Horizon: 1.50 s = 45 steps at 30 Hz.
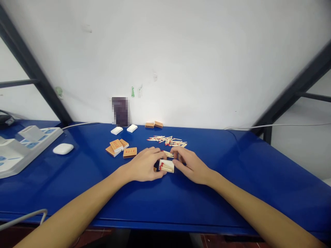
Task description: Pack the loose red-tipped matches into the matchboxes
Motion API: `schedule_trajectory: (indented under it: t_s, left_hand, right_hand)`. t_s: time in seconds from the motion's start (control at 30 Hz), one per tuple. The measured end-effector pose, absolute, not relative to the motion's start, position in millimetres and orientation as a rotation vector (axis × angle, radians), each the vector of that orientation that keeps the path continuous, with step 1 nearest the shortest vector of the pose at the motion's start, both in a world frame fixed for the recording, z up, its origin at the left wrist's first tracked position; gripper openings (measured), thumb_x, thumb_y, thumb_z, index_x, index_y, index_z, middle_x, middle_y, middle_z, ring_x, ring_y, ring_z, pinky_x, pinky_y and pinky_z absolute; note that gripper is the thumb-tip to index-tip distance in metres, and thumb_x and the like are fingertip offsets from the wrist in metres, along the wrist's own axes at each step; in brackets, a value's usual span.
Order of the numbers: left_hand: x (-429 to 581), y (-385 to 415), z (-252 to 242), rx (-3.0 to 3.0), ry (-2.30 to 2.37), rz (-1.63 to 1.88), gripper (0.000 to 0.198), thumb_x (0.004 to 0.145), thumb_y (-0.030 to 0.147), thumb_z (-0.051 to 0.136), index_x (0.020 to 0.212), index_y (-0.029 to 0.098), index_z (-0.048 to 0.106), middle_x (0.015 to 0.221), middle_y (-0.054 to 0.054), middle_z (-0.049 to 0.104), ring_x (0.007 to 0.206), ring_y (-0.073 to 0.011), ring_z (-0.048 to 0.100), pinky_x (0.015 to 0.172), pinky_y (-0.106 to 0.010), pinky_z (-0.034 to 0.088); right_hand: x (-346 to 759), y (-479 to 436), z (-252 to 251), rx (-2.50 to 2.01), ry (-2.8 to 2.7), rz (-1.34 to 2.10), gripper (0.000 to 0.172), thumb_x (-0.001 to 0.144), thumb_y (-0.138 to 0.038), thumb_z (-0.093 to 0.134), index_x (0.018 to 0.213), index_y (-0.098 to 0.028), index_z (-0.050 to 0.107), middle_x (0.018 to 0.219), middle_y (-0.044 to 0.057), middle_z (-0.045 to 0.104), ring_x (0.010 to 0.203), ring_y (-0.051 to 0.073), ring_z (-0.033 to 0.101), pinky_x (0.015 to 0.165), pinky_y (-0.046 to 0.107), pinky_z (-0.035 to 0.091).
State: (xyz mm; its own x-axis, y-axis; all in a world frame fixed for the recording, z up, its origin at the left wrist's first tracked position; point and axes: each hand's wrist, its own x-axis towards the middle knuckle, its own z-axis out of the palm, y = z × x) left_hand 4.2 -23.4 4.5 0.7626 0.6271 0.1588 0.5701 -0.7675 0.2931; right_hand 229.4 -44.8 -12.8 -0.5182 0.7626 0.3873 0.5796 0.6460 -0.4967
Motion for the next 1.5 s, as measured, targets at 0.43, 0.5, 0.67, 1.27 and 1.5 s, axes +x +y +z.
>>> schedule_trajectory:
  t_s: [0.43, 0.5, 0.67, 1.27, 1.5]
  left_hand:
    - [-4.9, -19.5, 7.6, 2.751, 0.898, 0.306, 0.035, 0.077, 0.053, 0.064, 0.091, 0.022, 0.060, 0.079, 0.001, 0.058, 0.073, -0.0177, 0.055, 0.069, -0.029, 0.037]
    - [-6.5, -17.5, 6.7, 2.732, 0.887, 0.300, 0.032, 0.077, 0.051, 0.064, 0.090, 0.021, 0.060, 0.069, 0.003, 0.055, 0.064, -0.0147, 0.052, 0.062, -0.027, 0.033]
    - [-5.0, -17.4, 3.4, 2.710, 0.805, 0.315, 0.029, 0.075, 0.047, 0.067, 0.085, 0.021, 0.061, 0.063, 0.005, 0.053, 0.056, -0.0113, 0.047, 0.056, -0.024, 0.030]
    - [-1.4, -22.5, 8.1, 2.630, 0.762, 0.303, 0.024, 0.075, 0.041, 0.068, 0.086, 0.020, 0.063, 0.062, 0.004, 0.056, 0.054, -0.0110, 0.048, 0.054, -0.023, 0.031]
    - [-3.2, -18.7, 5.5, 2.578, 0.781, 0.333, 0.027, 0.074, 0.043, 0.068, 0.085, 0.018, 0.065, 0.063, 0.003, 0.058, 0.054, -0.0105, 0.050, 0.052, -0.023, 0.031]
  right_hand:
    - [222.5, -26.9, -32.2, -1.048, -2.310, 0.230, 0.039, 0.088, -0.012, 0.050, 0.126, -0.020, 0.056, 0.127, 0.012, 0.062, 0.118, 0.025, 0.057, 0.101, 0.045, 0.047]
    - [218.7, -25.0, -32.9, -1.052, -2.322, 0.215, 0.033, 0.090, -0.013, 0.050, 0.120, -0.019, 0.060, 0.118, 0.011, 0.066, 0.111, 0.024, 0.060, 0.097, 0.043, 0.049]
    - [215.3, -19.7, -29.9, -1.082, -2.296, 0.204, 0.018, 0.090, -0.014, 0.054, 0.098, -0.018, 0.070, 0.095, 0.008, 0.072, 0.090, 0.021, 0.065, 0.083, 0.036, 0.052]
    - [225.9, -30.9, -14.0, -1.043, -2.064, 0.257, 0.016, 0.082, -0.014, 0.060, 0.092, -0.021, 0.070, 0.087, 0.002, 0.074, 0.077, 0.016, 0.067, 0.071, 0.029, 0.052]
    - [224.3, -52.6, -4.6, -0.830, -2.253, 0.430, 0.013, 0.085, -0.016, 0.061, 0.093, -0.021, 0.070, 0.085, 0.002, 0.072, 0.076, 0.014, 0.064, 0.069, 0.027, 0.051]
